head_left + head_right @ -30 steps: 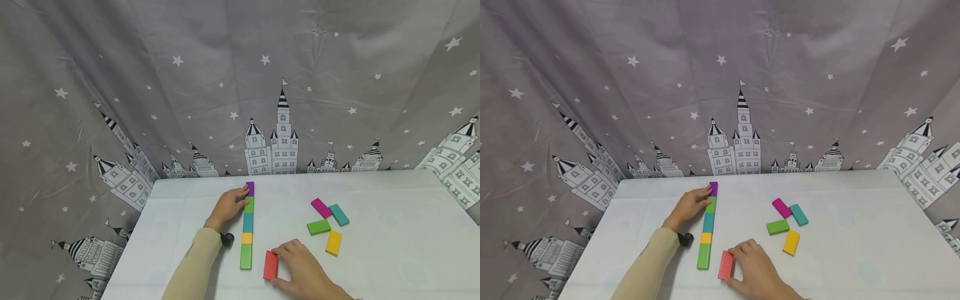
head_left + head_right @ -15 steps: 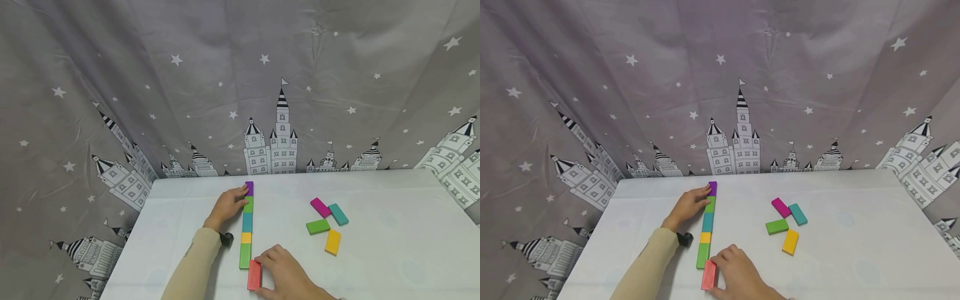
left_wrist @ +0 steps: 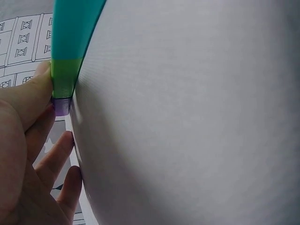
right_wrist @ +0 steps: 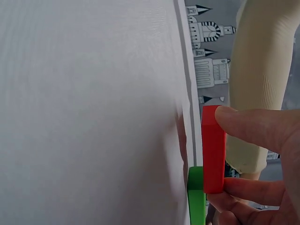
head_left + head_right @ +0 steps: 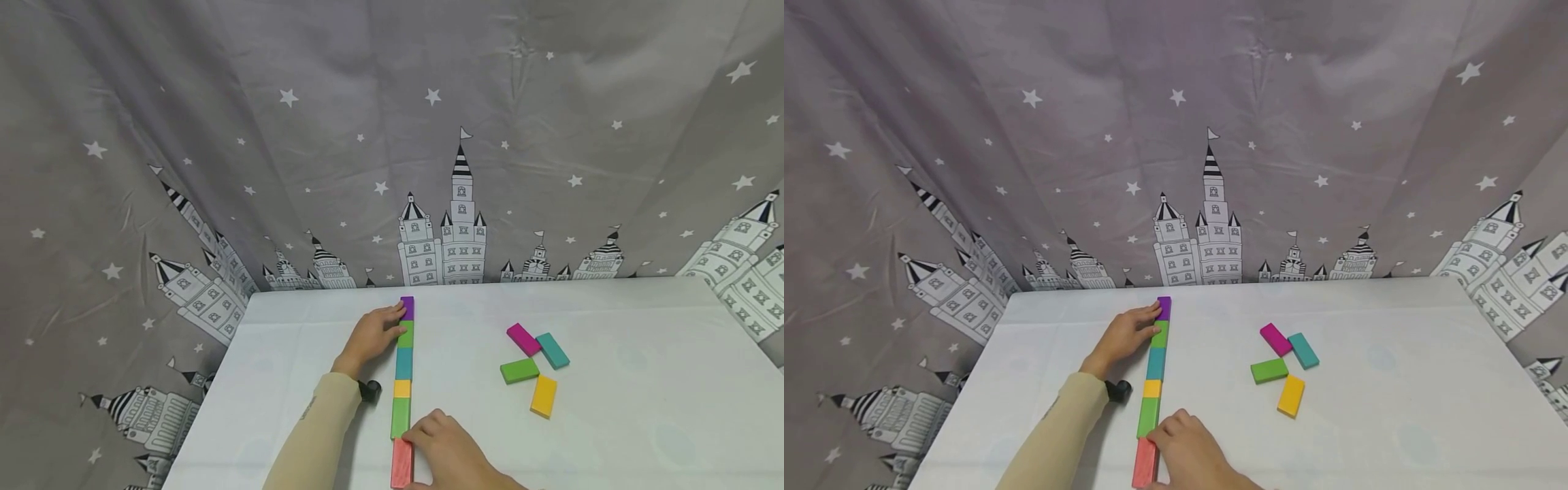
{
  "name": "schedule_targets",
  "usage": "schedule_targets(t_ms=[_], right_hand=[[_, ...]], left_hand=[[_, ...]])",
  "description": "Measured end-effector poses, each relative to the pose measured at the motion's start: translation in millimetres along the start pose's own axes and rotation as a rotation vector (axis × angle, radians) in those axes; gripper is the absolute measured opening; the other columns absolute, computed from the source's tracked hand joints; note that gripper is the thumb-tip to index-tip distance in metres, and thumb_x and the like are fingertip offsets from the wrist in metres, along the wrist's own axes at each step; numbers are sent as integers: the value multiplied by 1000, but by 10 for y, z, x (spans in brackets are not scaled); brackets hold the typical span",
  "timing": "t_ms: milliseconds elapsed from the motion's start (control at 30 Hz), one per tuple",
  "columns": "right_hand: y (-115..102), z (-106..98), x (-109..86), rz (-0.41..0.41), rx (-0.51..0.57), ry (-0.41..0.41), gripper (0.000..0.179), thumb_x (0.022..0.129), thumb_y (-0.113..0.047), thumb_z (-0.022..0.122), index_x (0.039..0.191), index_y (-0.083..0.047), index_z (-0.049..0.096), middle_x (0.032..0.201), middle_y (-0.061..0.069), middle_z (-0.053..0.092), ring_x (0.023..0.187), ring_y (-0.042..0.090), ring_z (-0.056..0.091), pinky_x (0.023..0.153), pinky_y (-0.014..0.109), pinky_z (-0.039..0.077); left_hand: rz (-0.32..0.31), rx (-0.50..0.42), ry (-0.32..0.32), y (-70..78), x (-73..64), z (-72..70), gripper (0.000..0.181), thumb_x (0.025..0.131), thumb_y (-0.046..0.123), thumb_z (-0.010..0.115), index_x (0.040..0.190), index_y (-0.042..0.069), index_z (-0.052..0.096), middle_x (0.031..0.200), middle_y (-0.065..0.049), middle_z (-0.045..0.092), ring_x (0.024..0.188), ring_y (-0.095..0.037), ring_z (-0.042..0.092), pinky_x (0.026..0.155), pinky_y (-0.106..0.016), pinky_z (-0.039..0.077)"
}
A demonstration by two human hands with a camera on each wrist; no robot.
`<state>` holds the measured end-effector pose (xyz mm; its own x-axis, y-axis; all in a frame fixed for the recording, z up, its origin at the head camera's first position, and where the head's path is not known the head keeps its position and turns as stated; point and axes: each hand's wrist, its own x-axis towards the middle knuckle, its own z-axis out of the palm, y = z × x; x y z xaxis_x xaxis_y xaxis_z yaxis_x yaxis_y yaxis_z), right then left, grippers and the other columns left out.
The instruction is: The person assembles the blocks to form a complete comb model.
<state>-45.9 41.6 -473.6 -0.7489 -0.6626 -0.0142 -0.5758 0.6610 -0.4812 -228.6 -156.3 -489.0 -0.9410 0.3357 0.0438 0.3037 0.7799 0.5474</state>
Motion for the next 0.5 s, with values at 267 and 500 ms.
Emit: schedule_targets(t_ms=[267,500], right_hand=[[3,52,27,-21,-18,-15,60,80,-57,79,123,-15,71,108,-10,63,101,7,50,88,24,51],[4,70,44,-40,-53,-10,60,79,-57,79,121,-15,71,106,-9,61,99,7,49,84,22,50]], left_hand=[[-3,-1,3,4,2,-2,48,97,26,68,141,11,58,151,2,49,140,-28,45,119,-48,31],[-14,-1,-2,9,4,0,48,97,26,68,142,12,57,151,3,49,141,-28,44,120,-48,31]])
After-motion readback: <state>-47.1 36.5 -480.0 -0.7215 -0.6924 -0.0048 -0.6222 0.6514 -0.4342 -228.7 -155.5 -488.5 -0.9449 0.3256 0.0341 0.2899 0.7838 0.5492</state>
